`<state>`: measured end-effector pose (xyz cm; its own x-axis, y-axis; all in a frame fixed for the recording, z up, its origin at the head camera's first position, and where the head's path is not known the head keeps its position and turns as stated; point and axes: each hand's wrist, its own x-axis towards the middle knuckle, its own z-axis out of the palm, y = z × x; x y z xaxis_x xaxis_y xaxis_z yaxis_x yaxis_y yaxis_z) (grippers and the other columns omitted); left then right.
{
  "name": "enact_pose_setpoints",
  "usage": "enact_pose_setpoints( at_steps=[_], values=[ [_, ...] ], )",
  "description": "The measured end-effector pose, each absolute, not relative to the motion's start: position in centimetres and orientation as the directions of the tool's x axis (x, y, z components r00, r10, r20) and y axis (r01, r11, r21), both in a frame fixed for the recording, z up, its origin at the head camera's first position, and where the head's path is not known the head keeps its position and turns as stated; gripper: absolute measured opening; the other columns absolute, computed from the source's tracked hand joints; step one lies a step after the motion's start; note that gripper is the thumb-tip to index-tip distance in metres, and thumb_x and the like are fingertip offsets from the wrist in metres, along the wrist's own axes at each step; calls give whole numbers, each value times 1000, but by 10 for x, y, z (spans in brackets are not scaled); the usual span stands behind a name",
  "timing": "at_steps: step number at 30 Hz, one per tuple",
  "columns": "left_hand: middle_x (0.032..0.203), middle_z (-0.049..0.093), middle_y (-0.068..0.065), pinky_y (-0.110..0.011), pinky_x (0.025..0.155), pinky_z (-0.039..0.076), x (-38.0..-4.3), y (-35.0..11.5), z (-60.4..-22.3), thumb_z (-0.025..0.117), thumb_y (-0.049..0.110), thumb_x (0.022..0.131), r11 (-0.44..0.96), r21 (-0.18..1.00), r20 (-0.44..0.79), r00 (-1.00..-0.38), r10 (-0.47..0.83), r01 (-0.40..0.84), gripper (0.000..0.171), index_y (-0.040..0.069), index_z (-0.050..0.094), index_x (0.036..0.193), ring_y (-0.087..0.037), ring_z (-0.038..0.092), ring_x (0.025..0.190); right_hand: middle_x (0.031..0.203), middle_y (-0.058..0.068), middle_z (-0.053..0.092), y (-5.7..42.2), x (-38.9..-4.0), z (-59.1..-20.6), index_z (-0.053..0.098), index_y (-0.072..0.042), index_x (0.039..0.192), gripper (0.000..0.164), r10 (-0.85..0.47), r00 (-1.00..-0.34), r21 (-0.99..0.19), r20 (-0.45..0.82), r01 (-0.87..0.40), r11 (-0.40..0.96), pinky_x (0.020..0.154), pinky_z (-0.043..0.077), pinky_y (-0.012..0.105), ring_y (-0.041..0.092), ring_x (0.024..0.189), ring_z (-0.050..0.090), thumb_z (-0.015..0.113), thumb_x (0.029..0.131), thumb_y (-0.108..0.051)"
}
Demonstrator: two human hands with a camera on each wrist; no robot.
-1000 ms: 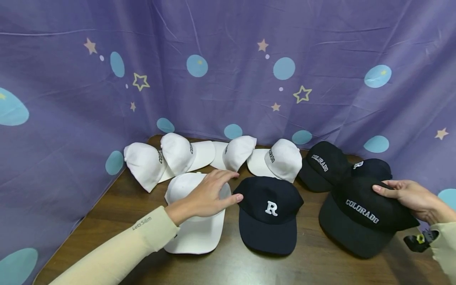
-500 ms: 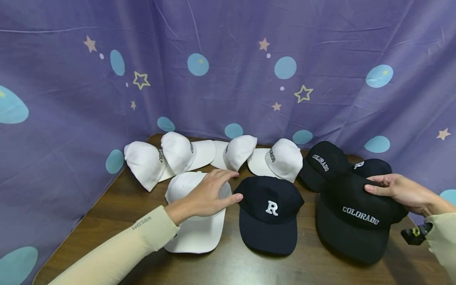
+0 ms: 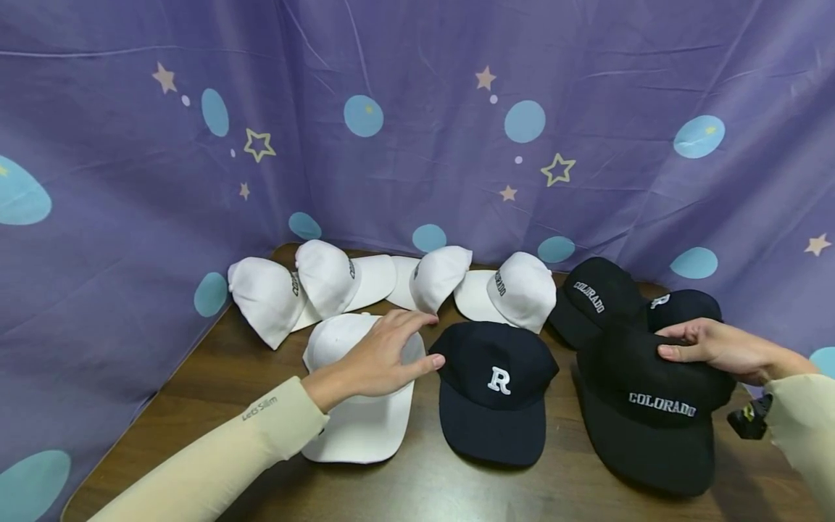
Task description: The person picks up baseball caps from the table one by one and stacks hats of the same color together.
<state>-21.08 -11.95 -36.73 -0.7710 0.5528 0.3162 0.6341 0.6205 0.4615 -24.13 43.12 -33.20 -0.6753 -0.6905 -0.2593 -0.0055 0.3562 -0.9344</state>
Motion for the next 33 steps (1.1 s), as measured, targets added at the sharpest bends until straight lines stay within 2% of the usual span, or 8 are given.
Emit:
enact_pose_setpoints(
  at_steps=[7,14,24,27,33],
  values=[
    [147,54,-3,-49,114,34,-211,-121,-368,61,57,96,623,464,312,-775,551,630,67,16,52,148,-23,44,137,106,12,76,430,-249,-340,64,6,129,28,-641,-713,-867,-283,-96,489,76,59,31,16,90,73,49,107,-3],
    [148,53,-4,-49,115,32,-211,-122,-369,61,56,96,617,468,313,-771,554,633,69,13,51,149,-24,43,138,112,4,75,427,-250,-341,61,10,132,33,-566,-776,-784,-279,-156,600,81,56,26,9,99,68,59,104,-9],
    [148,54,-5,-50,116,32,-211,-122,-370,61,56,97,612,469,315,-768,557,636,70,10,52,148,-25,43,139,122,2,71,426,-249,-347,57,10,137,40,-562,-784,-745,-263,-206,635,83,54,23,3,105,65,61,103,-11],
    [148,54,-5,-50,116,31,-211,-122,-372,61,56,97,613,469,315,-769,556,636,70,10,52,149,-25,43,139,124,3,70,425,-249,-347,58,9,137,41,-547,-796,-717,-257,-223,661,83,53,21,0,107,62,63,103,-13],
    [148,54,-4,-49,116,31,-211,-122,-370,61,56,97,621,464,310,-773,554,631,69,12,51,149,-24,43,139,124,13,69,421,-247,-346,61,6,135,41,-504,-834,-637,-227,-264,724,81,53,21,0,104,62,66,101,-17]
  ],
)
